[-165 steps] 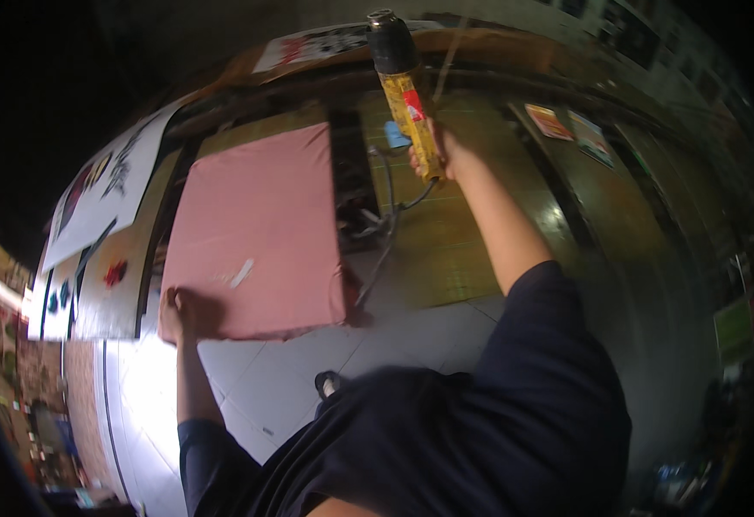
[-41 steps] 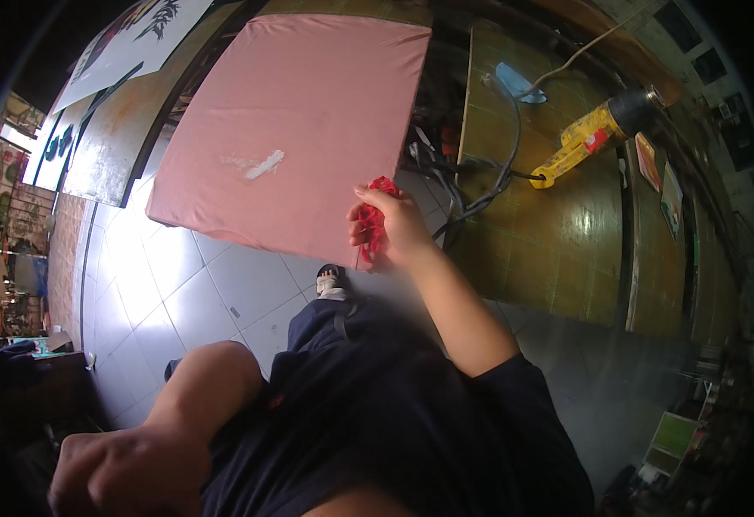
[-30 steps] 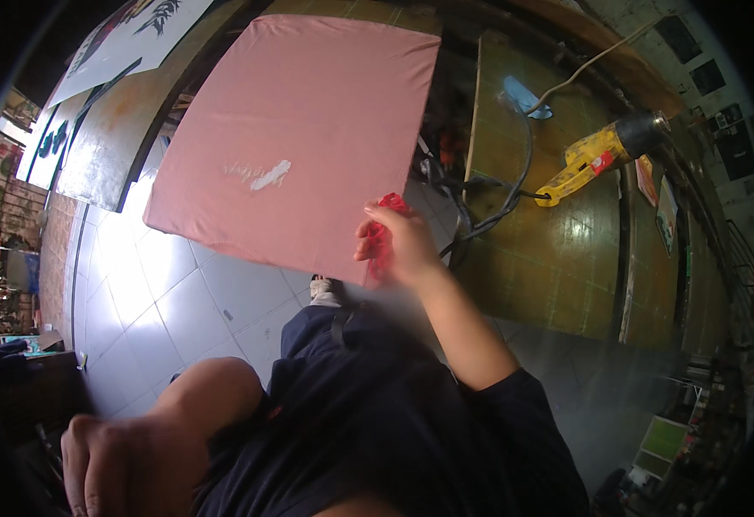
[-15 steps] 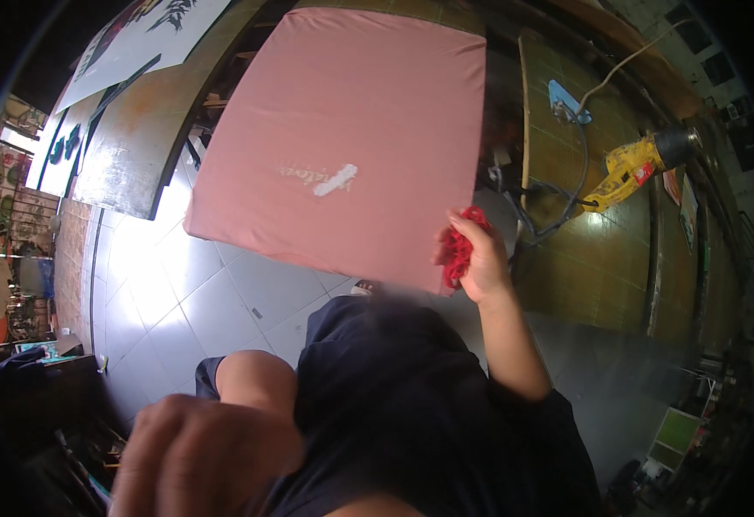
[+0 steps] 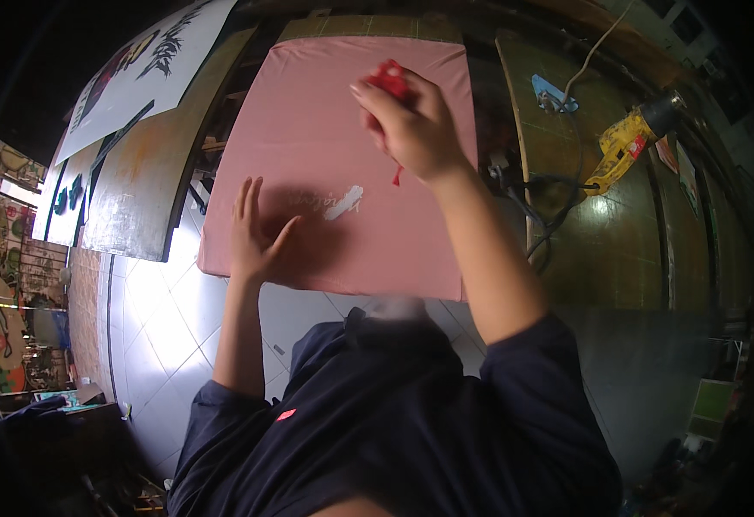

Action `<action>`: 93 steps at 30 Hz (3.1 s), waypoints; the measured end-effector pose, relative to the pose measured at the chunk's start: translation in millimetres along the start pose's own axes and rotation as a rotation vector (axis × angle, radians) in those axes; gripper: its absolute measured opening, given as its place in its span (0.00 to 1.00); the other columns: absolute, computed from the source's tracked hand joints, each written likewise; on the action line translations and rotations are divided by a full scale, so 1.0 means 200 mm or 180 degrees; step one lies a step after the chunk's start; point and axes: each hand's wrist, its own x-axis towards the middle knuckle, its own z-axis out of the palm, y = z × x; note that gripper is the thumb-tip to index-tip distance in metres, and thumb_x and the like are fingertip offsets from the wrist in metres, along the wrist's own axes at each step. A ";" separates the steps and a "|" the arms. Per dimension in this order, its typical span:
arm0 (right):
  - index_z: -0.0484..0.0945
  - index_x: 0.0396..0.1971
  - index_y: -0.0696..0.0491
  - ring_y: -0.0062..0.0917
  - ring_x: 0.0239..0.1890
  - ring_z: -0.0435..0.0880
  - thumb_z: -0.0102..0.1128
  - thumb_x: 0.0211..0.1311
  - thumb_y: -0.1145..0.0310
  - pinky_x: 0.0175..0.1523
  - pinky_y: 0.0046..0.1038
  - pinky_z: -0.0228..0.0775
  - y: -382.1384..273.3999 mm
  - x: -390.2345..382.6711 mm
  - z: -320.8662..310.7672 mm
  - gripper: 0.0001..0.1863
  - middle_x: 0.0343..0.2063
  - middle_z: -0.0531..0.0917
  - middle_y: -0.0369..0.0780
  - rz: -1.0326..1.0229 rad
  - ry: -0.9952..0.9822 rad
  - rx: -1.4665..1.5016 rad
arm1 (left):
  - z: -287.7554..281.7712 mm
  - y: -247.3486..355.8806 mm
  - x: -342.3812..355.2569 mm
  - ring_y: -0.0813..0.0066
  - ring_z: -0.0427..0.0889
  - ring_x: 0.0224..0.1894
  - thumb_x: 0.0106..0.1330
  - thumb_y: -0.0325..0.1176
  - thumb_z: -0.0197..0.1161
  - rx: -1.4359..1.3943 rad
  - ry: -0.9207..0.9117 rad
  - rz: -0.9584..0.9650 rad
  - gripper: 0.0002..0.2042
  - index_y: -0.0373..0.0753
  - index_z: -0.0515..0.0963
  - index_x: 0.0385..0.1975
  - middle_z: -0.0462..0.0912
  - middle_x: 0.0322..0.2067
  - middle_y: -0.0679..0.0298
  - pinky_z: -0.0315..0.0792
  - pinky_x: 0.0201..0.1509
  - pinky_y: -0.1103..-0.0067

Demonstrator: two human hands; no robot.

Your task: The person uses a squeegee to apply ink through a screen printing frame onto a pink t-shirt. They then use a red cloth to wipe excess ink from the shirt and a heat gun to dry the printed area. Finally, the t-shirt is placed on a heat press machine.

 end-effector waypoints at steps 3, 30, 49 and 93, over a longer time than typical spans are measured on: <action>0.72 0.33 0.53 0.15 0.14 0.65 0.51 0.59 0.63 0.18 0.17 0.53 0.19 0.20 -0.03 0.09 0.17 0.71 0.34 0.0375 -0.0033 0.0744 | 0.03 -0.03 0.04 0.51 0.49 0.64 0.48 0.56 0.63 0.0397 -0.0104 -0.0068 0.44 0.32 0.54 0.59 0.53 0.60 0.45 0.45 0.65 0.61; 0.70 0.37 0.54 0.19 0.17 0.67 0.53 0.54 0.60 0.20 0.20 0.56 0.59 0.25 -0.23 0.15 0.20 0.73 0.37 0.1065 -0.0267 0.2292 | 0.16 0.37 0.02 0.53 0.30 0.67 0.52 0.68 0.46 0.0912 -0.1147 0.0292 0.37 0.57 0.55 0.62 0.42 0.65 0.55 0.27 0.60 0.45; 0.69 0.45 0.62 0.25 0.38 0.74 0.54 0.56 0.51 0.44 0.25 0.67 0.60 0.20 -0.09 0.28 0.36 0.76 0.43 -0.0523 0.0375 0.0016 | -0.12 0.32 0.17 0.64 0.78 0.40 0.59 0.29 0.55 -0.3143 -0.0317 -0.1100 0.15 0.32 0.69 0.46 0.76 0.38 0.52 0.72 0.43 0.71; 0.70 0.43 0.59 0.19 0.22 0.74 0.51 0.59 0.53 0.29 0.19 0.65 0.62 0.22 -0.12 0.23 0.27 0.75 0.39 0.0078 0.0573 0.0266 | 0.08 0.21 0.06 0.64 0.74 0.46 0.50 0.33 0.64 -0.0025 0.0043 0.0703 0.12 0.41 0.78 0.35 0.78 0.41 0.61 0.61 0.54 0.68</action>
